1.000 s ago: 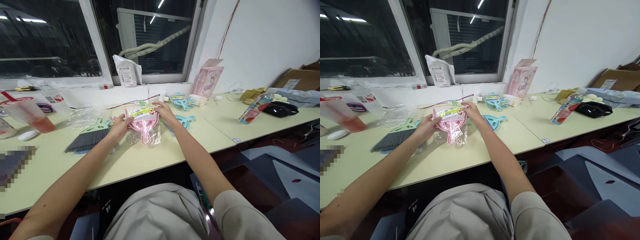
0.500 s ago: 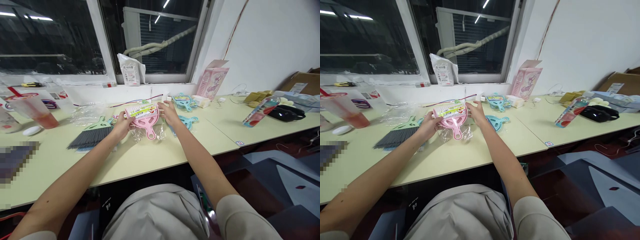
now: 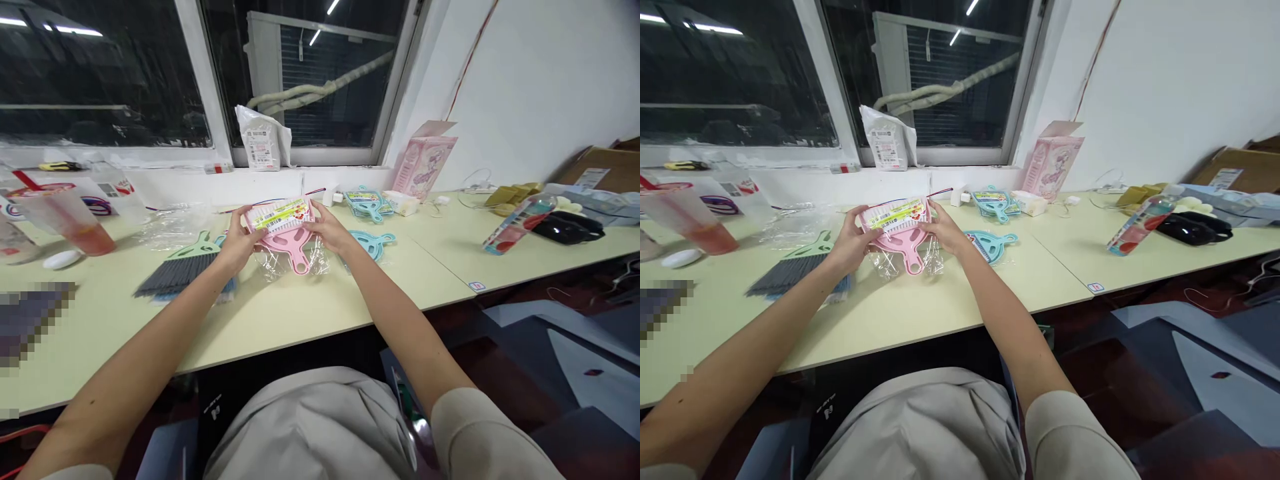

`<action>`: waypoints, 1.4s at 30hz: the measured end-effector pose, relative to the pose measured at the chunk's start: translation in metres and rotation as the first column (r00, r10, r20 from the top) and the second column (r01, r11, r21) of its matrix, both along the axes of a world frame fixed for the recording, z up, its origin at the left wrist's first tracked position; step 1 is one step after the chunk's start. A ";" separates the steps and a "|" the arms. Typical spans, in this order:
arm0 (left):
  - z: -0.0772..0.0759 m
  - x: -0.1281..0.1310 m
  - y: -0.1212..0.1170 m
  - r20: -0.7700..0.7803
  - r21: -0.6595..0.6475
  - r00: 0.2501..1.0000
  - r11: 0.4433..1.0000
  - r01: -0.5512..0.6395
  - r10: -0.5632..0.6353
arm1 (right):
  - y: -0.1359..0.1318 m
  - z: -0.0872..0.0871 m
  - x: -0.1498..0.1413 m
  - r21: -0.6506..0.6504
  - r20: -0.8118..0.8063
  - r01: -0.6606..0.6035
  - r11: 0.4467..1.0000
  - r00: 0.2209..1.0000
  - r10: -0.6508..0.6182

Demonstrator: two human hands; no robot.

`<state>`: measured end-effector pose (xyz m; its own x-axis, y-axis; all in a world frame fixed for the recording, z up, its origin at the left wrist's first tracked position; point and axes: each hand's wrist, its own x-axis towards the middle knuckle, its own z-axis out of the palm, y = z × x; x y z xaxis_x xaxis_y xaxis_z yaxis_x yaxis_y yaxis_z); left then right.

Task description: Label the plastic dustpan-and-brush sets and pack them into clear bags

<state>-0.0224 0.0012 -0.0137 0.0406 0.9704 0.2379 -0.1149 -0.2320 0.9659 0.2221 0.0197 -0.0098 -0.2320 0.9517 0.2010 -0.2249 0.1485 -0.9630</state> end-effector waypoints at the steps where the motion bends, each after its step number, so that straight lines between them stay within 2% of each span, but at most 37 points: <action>1: 0.000 -0.001 0.001 -0.004 0.012 1.000 1.000 -0.001 0.001 | 0.001 -0.001 0.001 0.002 -0.005 0.005 1.000 1.000 -0.005; 6: 0.001 -0.002 0.001 0.004 0.050 1.000 0.999 0.009 -0.009 | 0.005 -0.005 0.001 0.048 -0.046 -0.002 0.999 0.999 0.004; 13: 0.003 0.006 -0.005 0.102 0.001 0.995 1.000 -0.001 0.001 | -0.001 -0.002 -0.005 0.136 -0.029 0.071 0.988 0.997 -0.068; 17: 0.007 0.010 -0.006 0.168 -0.024 0.982 0.996 -0.081 0.083 | -0.001 -0.001 -0.009 0.124 -0.001 0.138 0.983 0.990 -0.139; 20: 0.010 0.007 -0.002 0.151 -0.022 0.976 0.988 -0.156 0.158 | 0.000 0.000 -0.007 0.093 0.002 0.124 0.988 0.992 -0.124; 24: 0.013 -0.001 0.003 0.115 -0.064 0.979 0.985 -0.162 0.168 | -0.002 0.005 0.002 0.051 0.002 0.056 0.997 0.998 -0.056; 29: 0.013 -0.009 0.008 0.072 -0.101 0.983 0.982 -0.160 0.167 | -0.003 0.006 0.009 0.017 0.005 0.034 0.999 0.999 -0.034; 36: 0.017 -0.018 0.014 0.009 -0.044 0.983 0.983 -0.181 0.182 | -0.003 0.008 0.012 0.075 0.022 -0.005 0.997 1.000 0.003; 42: 0.014 -0.009 0.011 0.002 -0.059 0.979 0.977 -0.205 0.205 | -0.001 0.006 0.004 0.111 -0.006 0.007 0.994 1.000 -0.006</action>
